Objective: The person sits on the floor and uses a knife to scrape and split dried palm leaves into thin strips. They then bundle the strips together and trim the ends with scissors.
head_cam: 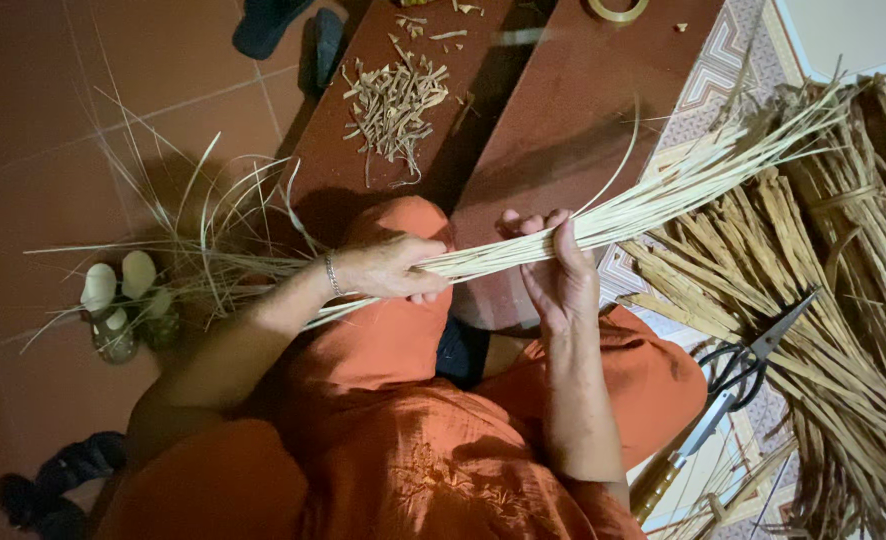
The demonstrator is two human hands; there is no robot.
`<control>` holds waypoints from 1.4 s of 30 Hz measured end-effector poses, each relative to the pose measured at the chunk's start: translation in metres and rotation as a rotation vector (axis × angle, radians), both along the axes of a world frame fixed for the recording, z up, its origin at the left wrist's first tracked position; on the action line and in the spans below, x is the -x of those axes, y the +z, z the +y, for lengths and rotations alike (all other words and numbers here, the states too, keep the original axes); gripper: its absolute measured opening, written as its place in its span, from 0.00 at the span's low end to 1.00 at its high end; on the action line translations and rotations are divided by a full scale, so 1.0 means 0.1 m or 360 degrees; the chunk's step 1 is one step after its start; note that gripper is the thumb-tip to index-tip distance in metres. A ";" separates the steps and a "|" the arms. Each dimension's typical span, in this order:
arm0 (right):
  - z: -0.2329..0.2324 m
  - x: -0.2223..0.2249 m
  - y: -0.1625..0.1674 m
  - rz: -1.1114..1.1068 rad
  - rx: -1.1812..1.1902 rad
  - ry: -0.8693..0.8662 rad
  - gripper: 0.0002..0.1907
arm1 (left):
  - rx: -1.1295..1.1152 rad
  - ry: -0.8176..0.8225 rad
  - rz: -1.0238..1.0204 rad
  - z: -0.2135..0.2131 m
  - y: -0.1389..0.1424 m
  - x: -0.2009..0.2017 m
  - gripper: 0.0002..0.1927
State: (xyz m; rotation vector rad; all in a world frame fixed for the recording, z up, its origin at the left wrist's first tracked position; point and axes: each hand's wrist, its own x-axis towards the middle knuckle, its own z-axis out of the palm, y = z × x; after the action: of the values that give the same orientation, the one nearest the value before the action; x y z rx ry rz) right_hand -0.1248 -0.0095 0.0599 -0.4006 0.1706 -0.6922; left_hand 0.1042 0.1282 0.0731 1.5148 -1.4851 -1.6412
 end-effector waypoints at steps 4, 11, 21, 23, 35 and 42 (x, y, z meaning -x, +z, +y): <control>0.03 -0.06 0.07 0.0063 0.0109 -0.0038 0.09 | -0.0022 0.0048 -0.0035 0.05 0.01 0.05 0.15; 0.06 0.02 0.11 0.0563 0.0463 -0.0075 0.25 | 0.0678 0.0172 -0.0159 0.13 -0.11 0.08 0.13; 0.68 0.06 0.27 0.1476 0.2036 -0.0859 0.06 | 0.0849 0.0418 -0.0503 0.24 -0.10 0.30 0.12; 0.73 -0.03 0.35 0.1564 0.2250 -0.1027 0.05 | 0.1052 0.0437 -0.0591 0.27 -0.10 0.32 0.13; 0.87 -0.20 0.51 0.1548 0.2606 -0.1294 0.13 | 0.1386 0.0491 -0.1156 0.39 0.12 0.40 0.15; 0.91 -0.23 0.52 0.1614 0.2520 -0.1337 0.11 | 0.1234 0.0612 -0.1223 0.40 0.17 0.47 0.10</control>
State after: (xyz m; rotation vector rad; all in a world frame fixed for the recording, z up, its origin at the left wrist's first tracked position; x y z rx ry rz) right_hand -0.1016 0.0815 0.1124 -2.2972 0.7763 -1.3103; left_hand 0.0570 0.1681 0.0898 1.8306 -1.7283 -0.1591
